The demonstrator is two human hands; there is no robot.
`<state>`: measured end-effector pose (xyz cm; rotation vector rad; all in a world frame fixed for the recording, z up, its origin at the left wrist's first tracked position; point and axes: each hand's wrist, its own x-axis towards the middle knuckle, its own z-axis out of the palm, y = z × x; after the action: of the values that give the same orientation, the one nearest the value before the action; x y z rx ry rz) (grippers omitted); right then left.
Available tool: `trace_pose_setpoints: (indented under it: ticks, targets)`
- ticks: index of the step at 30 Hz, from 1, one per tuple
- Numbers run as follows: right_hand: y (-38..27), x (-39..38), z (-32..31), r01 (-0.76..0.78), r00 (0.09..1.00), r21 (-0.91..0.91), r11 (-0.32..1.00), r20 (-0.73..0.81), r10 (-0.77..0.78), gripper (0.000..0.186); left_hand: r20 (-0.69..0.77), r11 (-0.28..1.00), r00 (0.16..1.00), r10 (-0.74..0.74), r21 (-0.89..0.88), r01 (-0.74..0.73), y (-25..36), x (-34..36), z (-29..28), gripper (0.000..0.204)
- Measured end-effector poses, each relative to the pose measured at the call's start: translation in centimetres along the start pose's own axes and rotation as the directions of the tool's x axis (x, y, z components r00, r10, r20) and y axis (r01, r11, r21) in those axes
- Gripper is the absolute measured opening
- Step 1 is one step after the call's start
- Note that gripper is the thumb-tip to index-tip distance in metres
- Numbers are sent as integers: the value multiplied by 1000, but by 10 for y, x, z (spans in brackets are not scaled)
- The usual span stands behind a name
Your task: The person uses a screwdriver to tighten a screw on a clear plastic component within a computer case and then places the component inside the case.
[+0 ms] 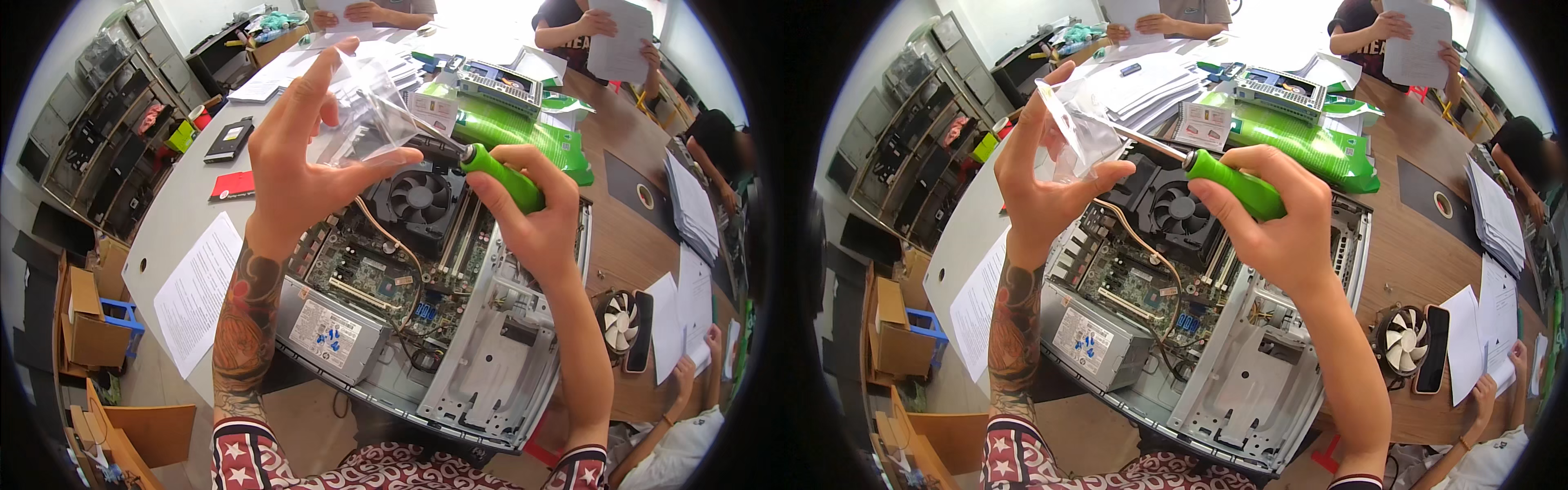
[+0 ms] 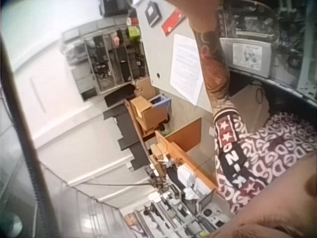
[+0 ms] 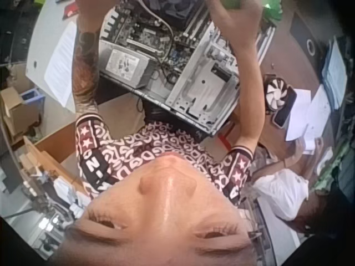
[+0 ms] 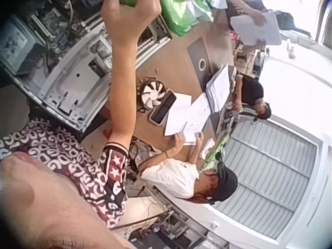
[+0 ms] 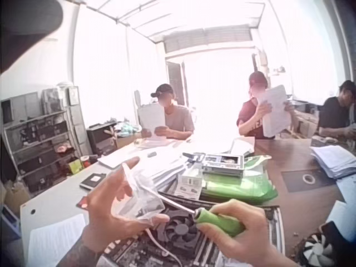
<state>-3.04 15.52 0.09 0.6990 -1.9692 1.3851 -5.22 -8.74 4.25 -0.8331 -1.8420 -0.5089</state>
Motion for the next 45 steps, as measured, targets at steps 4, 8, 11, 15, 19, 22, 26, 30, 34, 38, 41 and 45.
trace_pose_setpoints:
  ticks: [4,8,11,15,19,22,26,30,34,38,41,45]
  targets:
    - [-10,2,-2,-61,986,44,997,158,53,22,-65,997,997,47,-58,-51,-8,-4,1,91]
    - [-10,1,-6,-52,983,92,994,181,35,21,25,858,971,-239,-462,223,-3,-9,0,86]
    - [-3,0,-4,60,987,73,996,144,-70,22,155,702,916,-369,-599,385,-2,-3,-2,104]
    - [-5,0,-6,43,987,66,997,150,-53,22,283,471,879,-383,-759,449,0,2,-9,108]
    - [-3,1,-6,62,993,49,997,98,-67,21,431,175,847,-311,-850,497,-4,-1,-3,108]
    - [-8,1,-9,9,998,35,999,56,-11,21,483,-142,809,-336,-875,463,6,-2,7,104]
    - [-10,3,-12,-114,993,56,992,1,114,22,590,-358,755,-285,-796,487,17,-2,7,75]
    - [-4,3,-16,-122,991,49,991,-54,125,23,709,-406,632,-315,-702,585,16,-6,17,67]
    - [-6,3,-13,-145,987,69,987,-58,149,25,781,-390,539,-316,-624,677,25,-11,20,67]
    - [-2,3,-14,-148,986,33,988,-68,150,26,769,-256,552,-322,-632,731,28,-19,28,55]
    - [-1,4,-15,-155,985,15,988,-76,155,27,771,-174,542,-333,-615,769,31,-18,30,38]
    - [-3,5,-23,-180,974,19,983,-134,181,28,784,-112,517,-343,-581,806,41,-14,35,29]
